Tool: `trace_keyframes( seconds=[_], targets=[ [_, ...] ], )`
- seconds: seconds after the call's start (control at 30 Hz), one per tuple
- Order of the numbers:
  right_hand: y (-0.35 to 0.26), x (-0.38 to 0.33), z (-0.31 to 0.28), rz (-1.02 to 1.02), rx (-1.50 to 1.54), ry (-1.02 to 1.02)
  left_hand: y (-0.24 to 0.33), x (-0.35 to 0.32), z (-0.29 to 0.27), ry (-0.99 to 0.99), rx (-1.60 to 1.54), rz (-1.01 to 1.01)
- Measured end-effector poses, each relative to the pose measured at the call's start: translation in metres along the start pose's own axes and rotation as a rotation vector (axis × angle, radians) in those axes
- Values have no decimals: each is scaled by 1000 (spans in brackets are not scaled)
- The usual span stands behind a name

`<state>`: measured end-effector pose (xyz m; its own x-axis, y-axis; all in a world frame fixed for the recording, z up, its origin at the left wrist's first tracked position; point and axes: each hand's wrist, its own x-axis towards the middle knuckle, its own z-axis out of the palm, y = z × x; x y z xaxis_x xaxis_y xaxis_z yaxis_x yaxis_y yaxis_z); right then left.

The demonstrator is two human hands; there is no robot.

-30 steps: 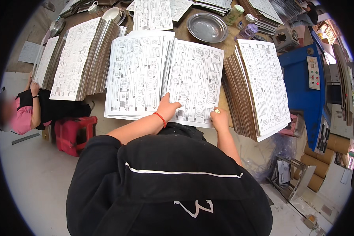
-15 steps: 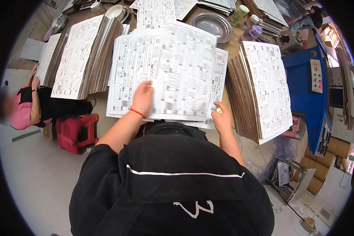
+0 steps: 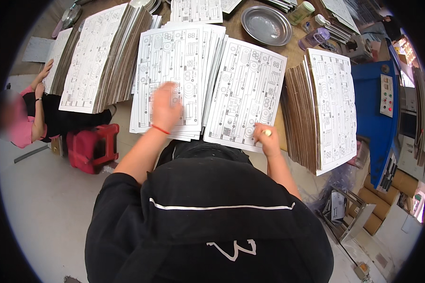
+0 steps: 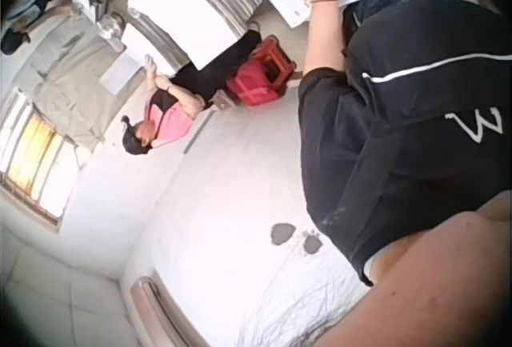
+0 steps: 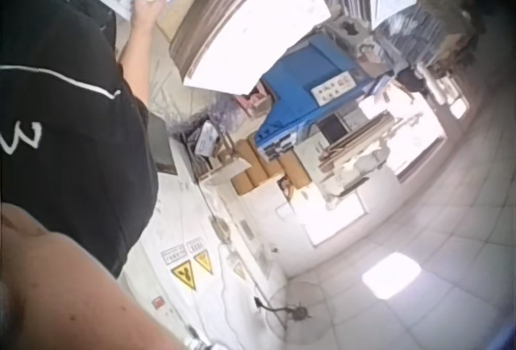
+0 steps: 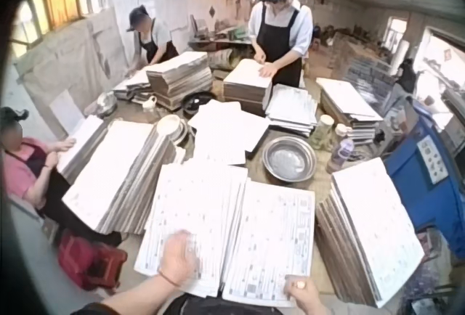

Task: The person repeatedly marks printed sheets on a table using a small round object, then stacks the marked sheets. Other workers are present at the same table, also handling similar sheets.

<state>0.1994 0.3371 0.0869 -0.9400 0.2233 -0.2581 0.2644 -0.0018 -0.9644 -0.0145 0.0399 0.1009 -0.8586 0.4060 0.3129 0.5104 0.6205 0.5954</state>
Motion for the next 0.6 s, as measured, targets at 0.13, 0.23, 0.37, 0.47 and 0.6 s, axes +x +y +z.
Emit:
trace_keyframes(
  seconds=[0.13,0.23,0.37,0.47,0.6],
  targets=[
    [-19,65,-3,-321,459,73,87,-19,58,-649,-97,441],
    [-15,121,-6,-329,676,250,103,-35,80,-956,92,542],
    [-10,161,-12,-319,738,317,97,-40,87,-934,130,585],
    [-8,168,-6,-377,645,348,96,-42,89,-923,113,572],
    [-6,163,3,-414,425,249,96,-43,92,-911,120,558]
  ],
)
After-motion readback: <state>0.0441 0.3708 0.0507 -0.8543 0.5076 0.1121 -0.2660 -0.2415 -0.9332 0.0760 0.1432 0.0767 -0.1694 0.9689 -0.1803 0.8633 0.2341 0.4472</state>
